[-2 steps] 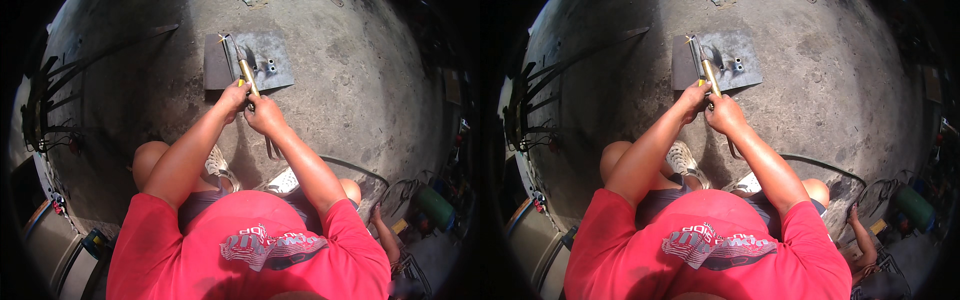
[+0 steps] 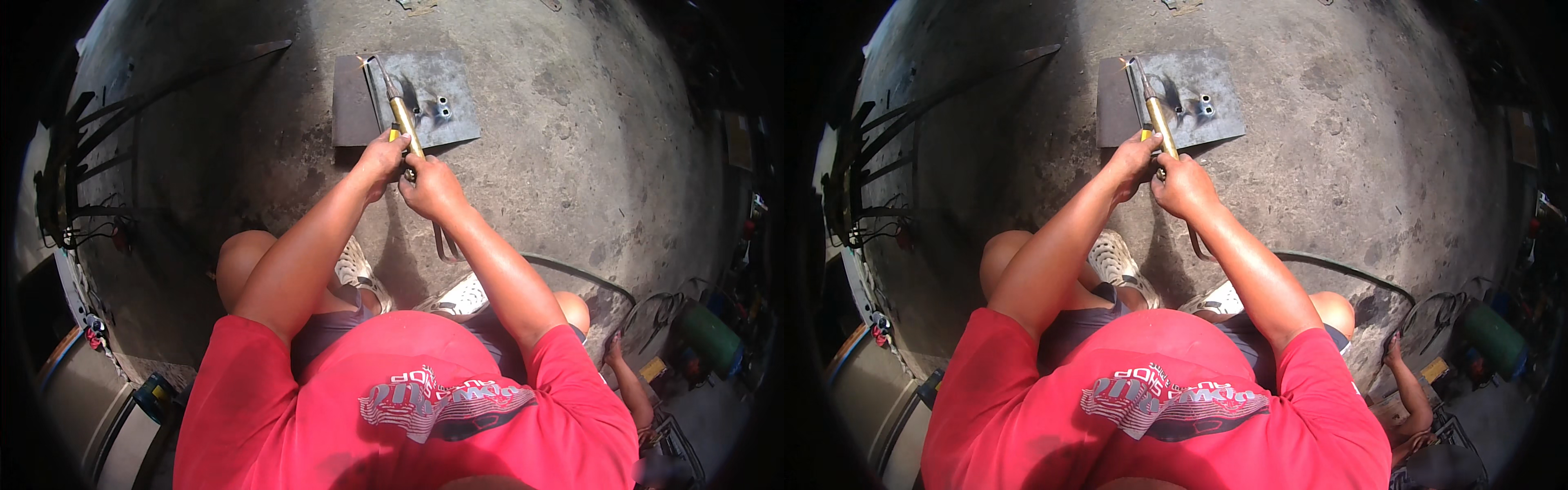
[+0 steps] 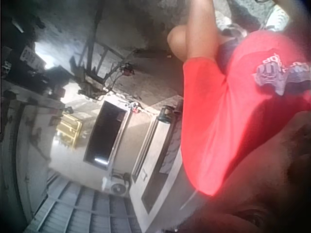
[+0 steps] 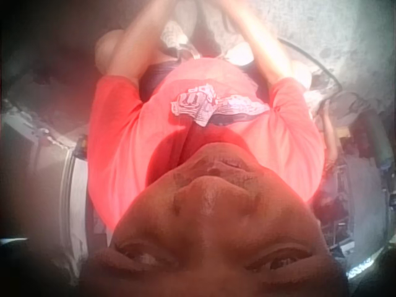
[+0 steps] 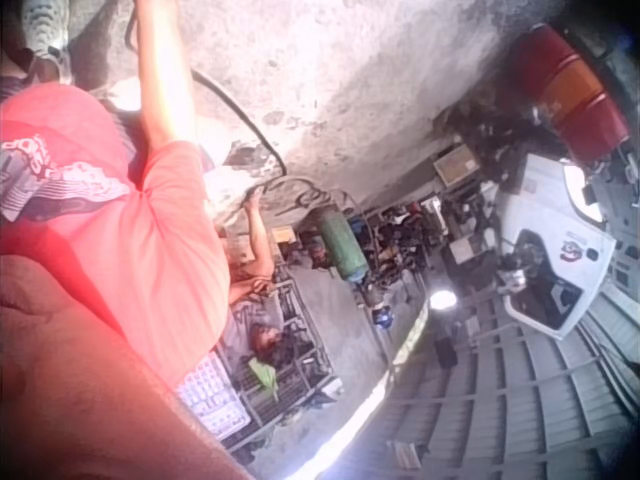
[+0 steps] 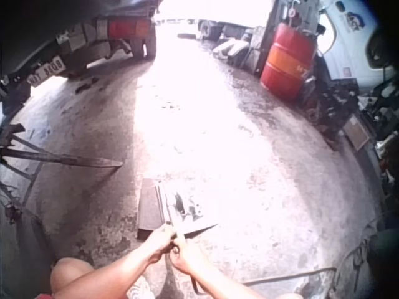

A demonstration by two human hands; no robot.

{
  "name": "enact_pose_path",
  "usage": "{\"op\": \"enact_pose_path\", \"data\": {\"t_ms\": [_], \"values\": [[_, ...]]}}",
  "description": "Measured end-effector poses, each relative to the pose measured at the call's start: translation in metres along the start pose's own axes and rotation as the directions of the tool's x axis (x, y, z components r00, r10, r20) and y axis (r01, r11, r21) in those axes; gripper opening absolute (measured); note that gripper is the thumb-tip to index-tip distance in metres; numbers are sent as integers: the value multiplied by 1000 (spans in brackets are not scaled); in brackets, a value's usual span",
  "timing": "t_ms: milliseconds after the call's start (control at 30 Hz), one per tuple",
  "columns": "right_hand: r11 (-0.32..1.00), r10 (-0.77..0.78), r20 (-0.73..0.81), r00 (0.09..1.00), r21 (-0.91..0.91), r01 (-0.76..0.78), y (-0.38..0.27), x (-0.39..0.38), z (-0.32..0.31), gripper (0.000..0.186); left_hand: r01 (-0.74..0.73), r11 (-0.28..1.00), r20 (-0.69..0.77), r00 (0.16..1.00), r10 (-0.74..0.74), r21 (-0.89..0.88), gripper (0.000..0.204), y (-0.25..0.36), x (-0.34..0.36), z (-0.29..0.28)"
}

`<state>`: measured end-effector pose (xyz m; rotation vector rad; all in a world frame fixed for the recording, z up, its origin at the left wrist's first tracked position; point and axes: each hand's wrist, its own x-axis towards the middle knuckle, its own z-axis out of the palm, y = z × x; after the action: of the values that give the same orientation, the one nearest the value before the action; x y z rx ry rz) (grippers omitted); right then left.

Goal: The person sits on the floor and uses a handheld welding torch to apply heat to a flat metal plate. They move the torch along the surface, creating sparks and melting the metal in specific areas.

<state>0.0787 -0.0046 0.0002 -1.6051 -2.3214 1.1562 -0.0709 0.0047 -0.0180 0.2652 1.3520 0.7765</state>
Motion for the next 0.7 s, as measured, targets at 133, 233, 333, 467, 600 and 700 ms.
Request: {"op": "enact_pose_path", "data": {"t_ms": [133,233,333,467,600,700], "values": [[1000,0,1,1000,0,0,3,2,5,31,-3,1000,20,1000,3,14,29,-5,6,-5],[1000,2,0,1000,1,-2,3,2,6,31,-7,1000,16,1000,7,-13,29,-7,7,-5],[1000,0,-8,1000,1,0,2,2,6,31,10,1000,25,1000,-10,12,30,-7,8,-7],[1000,-8,-18,1000,-1,8,3,2,6,30,5,1000,12,1000,-5,14,30,-5,3,-4],[1000,-1,-18,1000,-2,1,2,2,6,30,-6,1000,6,1000,6,4,28,-4,2,-2],[1000,-7,-19,1000,3,7,2,2,7,30,-1,1000,21,1000,1,13,34,-5,5,-5]]}}
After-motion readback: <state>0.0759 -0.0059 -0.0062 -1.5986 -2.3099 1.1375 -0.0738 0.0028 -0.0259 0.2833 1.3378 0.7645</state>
